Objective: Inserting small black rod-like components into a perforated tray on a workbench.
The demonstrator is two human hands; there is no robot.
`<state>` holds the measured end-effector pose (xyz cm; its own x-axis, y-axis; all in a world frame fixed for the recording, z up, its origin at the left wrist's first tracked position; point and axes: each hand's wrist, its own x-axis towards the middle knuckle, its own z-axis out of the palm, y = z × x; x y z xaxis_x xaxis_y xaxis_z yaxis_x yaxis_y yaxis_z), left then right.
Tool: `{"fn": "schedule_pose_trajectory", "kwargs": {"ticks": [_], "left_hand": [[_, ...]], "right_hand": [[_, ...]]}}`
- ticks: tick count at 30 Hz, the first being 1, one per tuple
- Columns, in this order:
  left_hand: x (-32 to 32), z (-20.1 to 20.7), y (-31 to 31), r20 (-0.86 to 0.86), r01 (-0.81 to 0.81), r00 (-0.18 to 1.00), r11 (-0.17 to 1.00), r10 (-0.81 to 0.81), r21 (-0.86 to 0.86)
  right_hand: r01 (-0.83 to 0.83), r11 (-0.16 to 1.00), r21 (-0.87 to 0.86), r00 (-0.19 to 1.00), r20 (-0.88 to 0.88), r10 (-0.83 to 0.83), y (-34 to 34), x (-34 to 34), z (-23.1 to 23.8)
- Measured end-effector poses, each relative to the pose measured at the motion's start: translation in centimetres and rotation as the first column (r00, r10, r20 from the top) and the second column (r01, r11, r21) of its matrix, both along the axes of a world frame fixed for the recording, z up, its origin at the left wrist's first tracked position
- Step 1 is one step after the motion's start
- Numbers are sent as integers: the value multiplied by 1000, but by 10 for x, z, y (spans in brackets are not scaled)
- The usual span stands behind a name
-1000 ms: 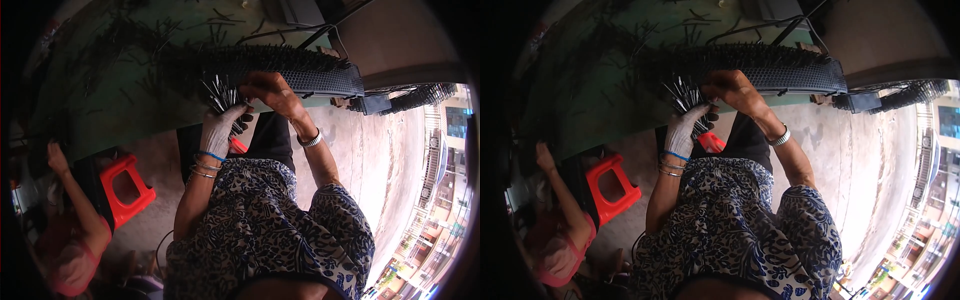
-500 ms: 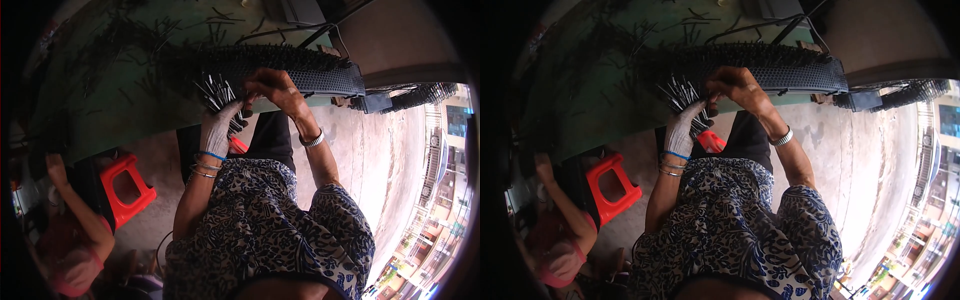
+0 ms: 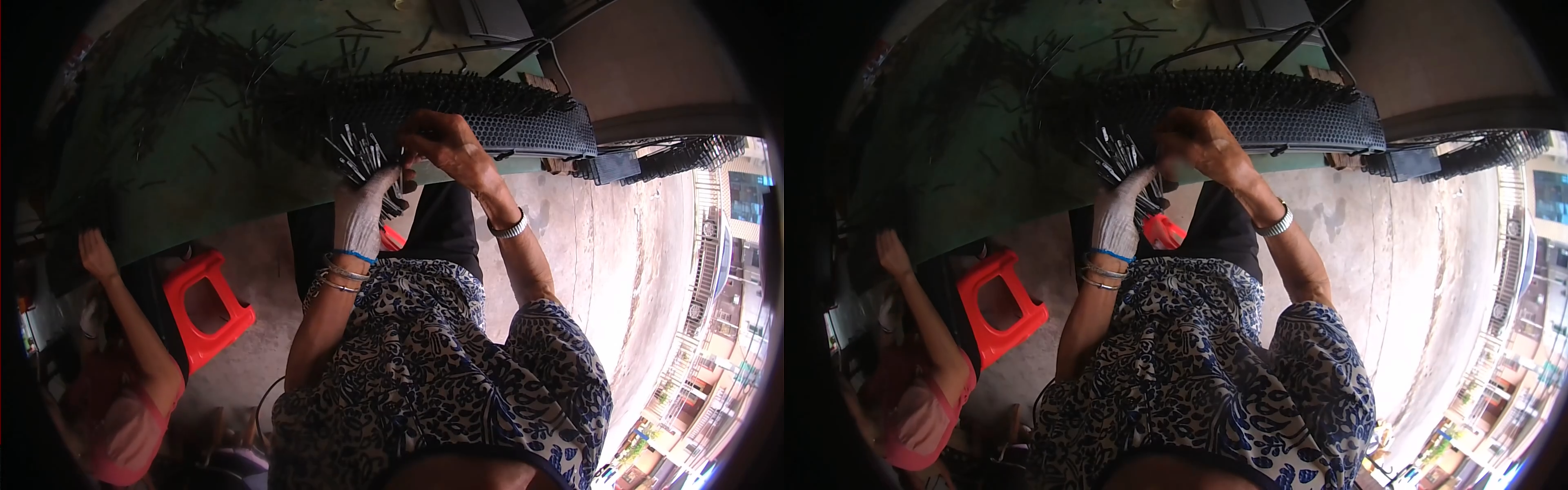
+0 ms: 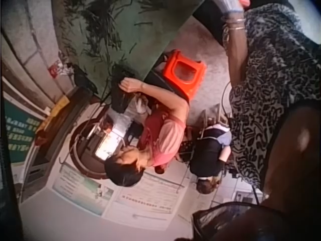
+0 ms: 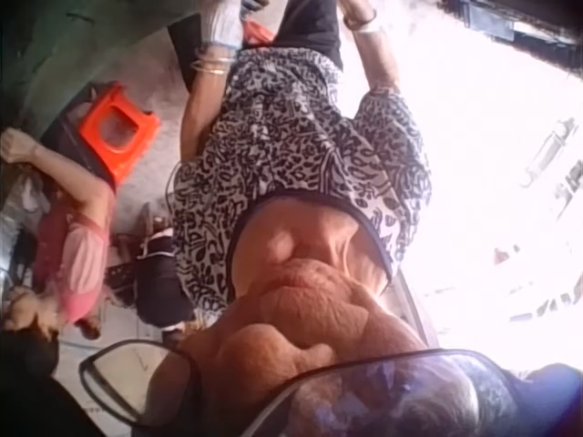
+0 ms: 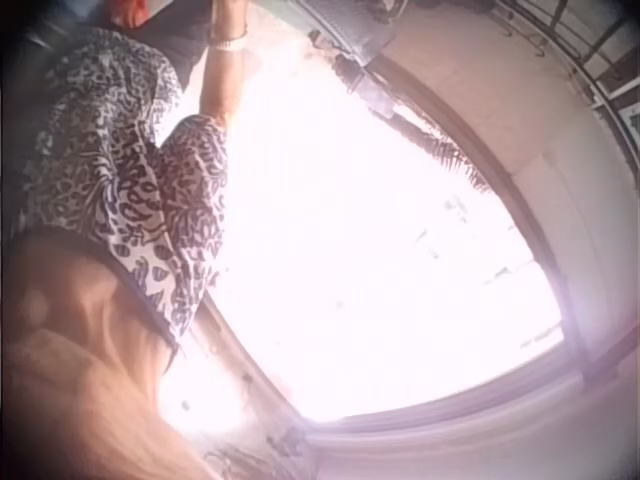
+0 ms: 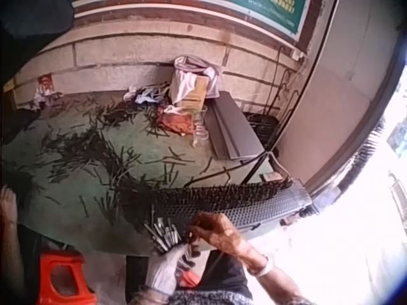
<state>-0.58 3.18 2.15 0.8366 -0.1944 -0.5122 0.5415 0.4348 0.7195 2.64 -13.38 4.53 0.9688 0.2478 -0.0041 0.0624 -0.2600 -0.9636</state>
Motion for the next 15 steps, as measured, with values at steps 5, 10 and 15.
{"fn": "schedule_pose_trajectory", "kwargs": {"ticks": [5, 10, 15], "left_hand": [[1, -17, 3, -125, -112, 987, 987, 97, -117], [1, -18, 3, -213, -20, 976, 954, -47, -299], [-4, -21, 2, -190, 34, 973, 889, -134, -456]], "right_hand": [[261, 955, 143, 959, 69, -273, -4, -1, 10], [500, 863, 76, 781, 392, -487, -7, 19, 3], [547, 837, 15, 747, 443, -496, -10, 35, -15]]}}
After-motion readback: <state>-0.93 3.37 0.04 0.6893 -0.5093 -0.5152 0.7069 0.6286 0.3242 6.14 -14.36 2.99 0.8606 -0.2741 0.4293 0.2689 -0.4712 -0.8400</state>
